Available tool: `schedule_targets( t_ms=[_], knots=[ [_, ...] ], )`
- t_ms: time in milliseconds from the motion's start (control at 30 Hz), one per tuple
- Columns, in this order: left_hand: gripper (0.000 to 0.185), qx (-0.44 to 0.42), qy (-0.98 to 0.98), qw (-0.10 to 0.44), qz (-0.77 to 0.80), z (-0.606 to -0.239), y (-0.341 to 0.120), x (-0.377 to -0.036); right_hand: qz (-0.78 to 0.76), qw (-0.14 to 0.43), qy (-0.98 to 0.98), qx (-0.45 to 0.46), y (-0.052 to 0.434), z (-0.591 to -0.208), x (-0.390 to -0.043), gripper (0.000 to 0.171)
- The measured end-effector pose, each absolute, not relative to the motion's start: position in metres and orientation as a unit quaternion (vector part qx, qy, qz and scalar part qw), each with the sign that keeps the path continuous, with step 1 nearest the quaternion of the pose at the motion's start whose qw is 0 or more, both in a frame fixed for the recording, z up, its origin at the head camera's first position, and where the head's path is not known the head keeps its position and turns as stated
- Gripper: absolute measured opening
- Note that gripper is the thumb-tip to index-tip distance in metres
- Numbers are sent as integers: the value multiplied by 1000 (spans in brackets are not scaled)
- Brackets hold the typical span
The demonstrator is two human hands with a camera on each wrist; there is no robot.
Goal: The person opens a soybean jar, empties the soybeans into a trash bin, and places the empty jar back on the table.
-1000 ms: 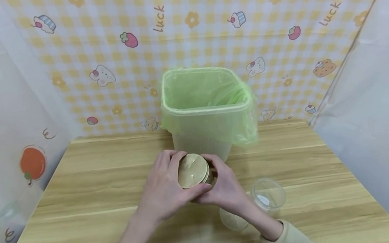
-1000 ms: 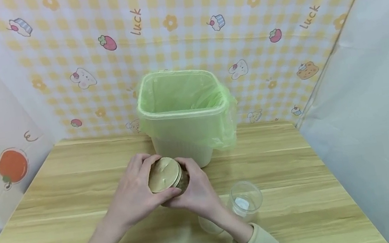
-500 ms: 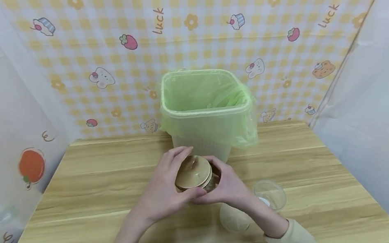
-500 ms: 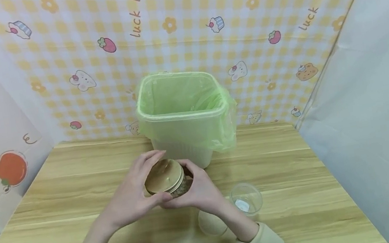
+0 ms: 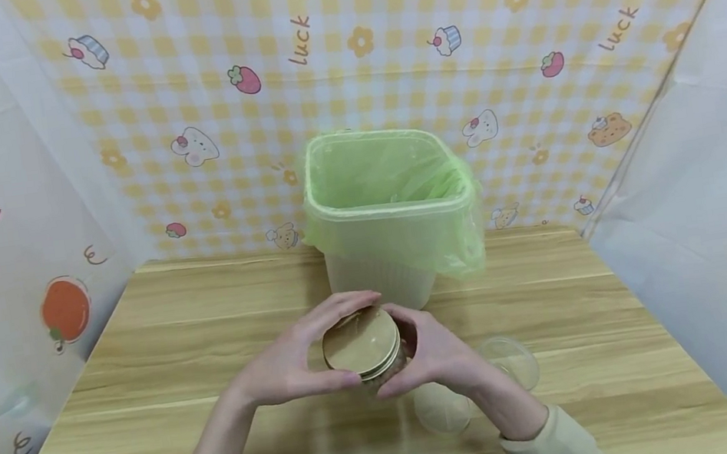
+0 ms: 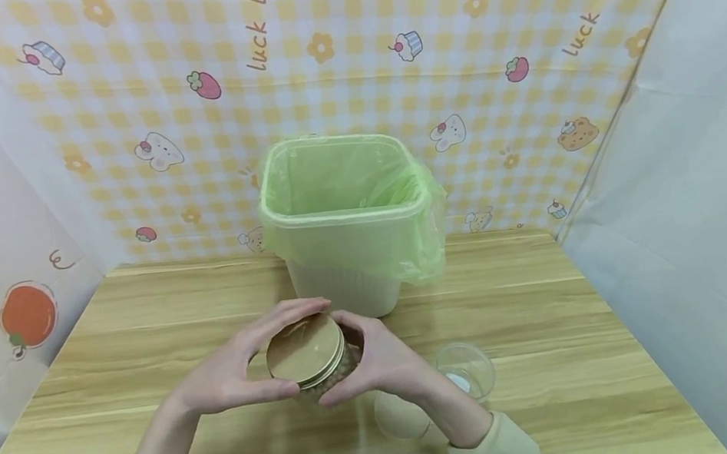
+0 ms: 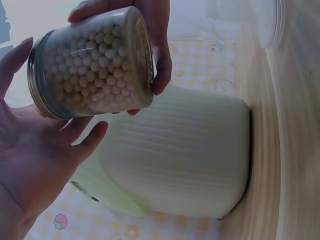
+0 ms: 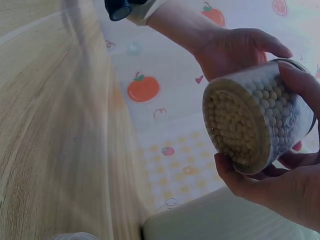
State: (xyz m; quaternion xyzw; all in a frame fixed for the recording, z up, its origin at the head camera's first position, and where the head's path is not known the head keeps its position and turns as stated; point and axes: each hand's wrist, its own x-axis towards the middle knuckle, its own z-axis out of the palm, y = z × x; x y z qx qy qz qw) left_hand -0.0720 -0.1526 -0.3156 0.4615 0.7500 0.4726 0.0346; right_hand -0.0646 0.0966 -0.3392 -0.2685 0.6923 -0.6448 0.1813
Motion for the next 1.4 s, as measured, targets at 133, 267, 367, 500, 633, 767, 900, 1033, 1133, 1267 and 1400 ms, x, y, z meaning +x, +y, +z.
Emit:
schedule_targets(
  t_ms=[133, 267, 367, 500, 633, 767, 900, 1033, 1133, 1267, 1400],
  knots=[
    [77, 469, 751, 25, 464, -318, -151, -71, -638, 179, 694, -282, 97, -340, -64, 86],
    [78, 441, 777, 8, 449, -317, -149, -68, -616, 154, 723, -272, 96, -338, -62, 86],
    [80, 409, 804, -13, 432, -317, -147, -65, -600, 116, 746, -266, 93, -339, -59, 87],
    [82, 380, 831, -52, 402, -317, -143, -64, -585, 66, 768, -250, 89, -341, -56, 87],
    [83, 363, 856, -99, 355, -318, -138, -63, -573, 40, 787, -226, 86, -343, -54, 87],
    [82, 352, 869, -142, 317, -319, -135, -63, -560, 23, 801, -209, 82, -344, -53, 88],
    [82, 347, 874, -170, 295, -321, -133, -63, -545, -9, 814, -200, 79, -346, -52, 89],
    [80, 338, 880, -190, 274, -322, -131, -63, -524, -48, 826, -201, 77, -349, -51, 90],
    [81, 334, 885, -193, 261, -321, -131, -62, -514, -62, 831, -203, 78, -349, -51, 91],
    [89, 344, 886, -167, 261, -317, -134, -60, -536, -36, 814, -220, 81, -348, -55, 90],
    [91, 371, 871, -112, 302, -313, -141, -60, -588, 34, 769, -246, 87, -343, -59, 86]
  ],
)
